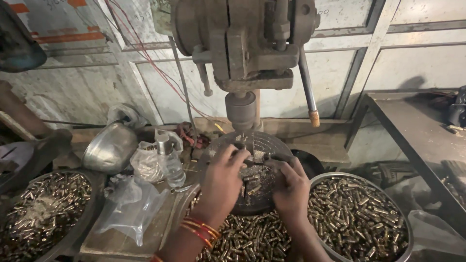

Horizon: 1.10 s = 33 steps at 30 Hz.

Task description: The person drills holes in small brass cylindrical parts using a bench drill press. They take each part from a large bowl, position it on the drill table under the bit, pull the press lever to drill, then move the drilled part into a second bowl, repeating the cycle.

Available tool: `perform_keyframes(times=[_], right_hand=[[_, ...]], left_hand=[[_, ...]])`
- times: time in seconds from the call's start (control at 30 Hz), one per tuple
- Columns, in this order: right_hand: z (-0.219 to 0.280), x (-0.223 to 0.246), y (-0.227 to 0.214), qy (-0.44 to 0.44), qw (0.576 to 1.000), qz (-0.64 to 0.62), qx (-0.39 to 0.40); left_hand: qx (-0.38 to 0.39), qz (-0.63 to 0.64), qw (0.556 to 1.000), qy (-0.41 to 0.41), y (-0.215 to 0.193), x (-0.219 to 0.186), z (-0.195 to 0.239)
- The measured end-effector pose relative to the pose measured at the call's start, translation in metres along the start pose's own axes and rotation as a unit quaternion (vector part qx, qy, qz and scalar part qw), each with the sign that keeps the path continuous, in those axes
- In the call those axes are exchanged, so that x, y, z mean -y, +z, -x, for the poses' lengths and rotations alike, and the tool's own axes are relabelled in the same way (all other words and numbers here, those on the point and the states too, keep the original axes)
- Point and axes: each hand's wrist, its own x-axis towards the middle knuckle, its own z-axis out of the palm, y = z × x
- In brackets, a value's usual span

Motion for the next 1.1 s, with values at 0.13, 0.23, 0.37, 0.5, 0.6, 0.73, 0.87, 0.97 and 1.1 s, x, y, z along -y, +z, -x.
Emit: perform_keyframes(times=[0.13, 0.23, 0.37, 0.5, 0.6, 0.73, 0.87, 0.97, 1.1], right_hand=[[-0.001, -0.003, -0.001, 0.074, 0.997, 0.000, 0.026], [-0.006, -0.008, -0.008, -0.010, 1.000, -0.011, 0.013], [-0.066, 0.002, -0.028, -0.170, 0.968, 0.128, -0.130], [-0.151, 0.002, -0.024, -0.169, 0.979, 0.072, -0.084], [-0.192, -0.030, -0.002, -0.136, 0.987, 0.047, -0.076], [-0.219, -0.053, 0.013, -0.187, 0.975, 0.047, -0.109], [-0.242, -0.085, 0.020, -0.220, 0.972, 0.023, -0.084], [-0.227, -0.082, 0.004, -0.185, 0.982, 0.014, -0.026], [-0.147, -0.030, -0.048, 0.023, 0.977, -0.083, 0.196]], left_hand=[[-0.035, 0.042, 0.998, 0.017, 0.016, 0.020, -0.002], [-0.038, 0.075, 0.992, -0.090, -0.005, 0.022, -0.016], [0.054, 0.258, 0.960, -0.097, -0.006, 0.039, -0.022], [0.044, 0.315, 0.948, -0.030, -0.007, 0.041, -0.022], [0.049, 0.266, 0.960, -0.079, -0.006, 0.042, -0.026], [0.045, 0.334, 0.939, -0.065, 0.010, 0.052, -0.025], [0.029, 0.246, 0.967, -0.063, 0.007, 0.044, -0.017], [-0.045, 0.226, 0.971, -0.056, 0.004, 0.036, -0.013], [-0.116, 0.198, 0.973, -0.027, 0.004, 0.020, -0.002]])
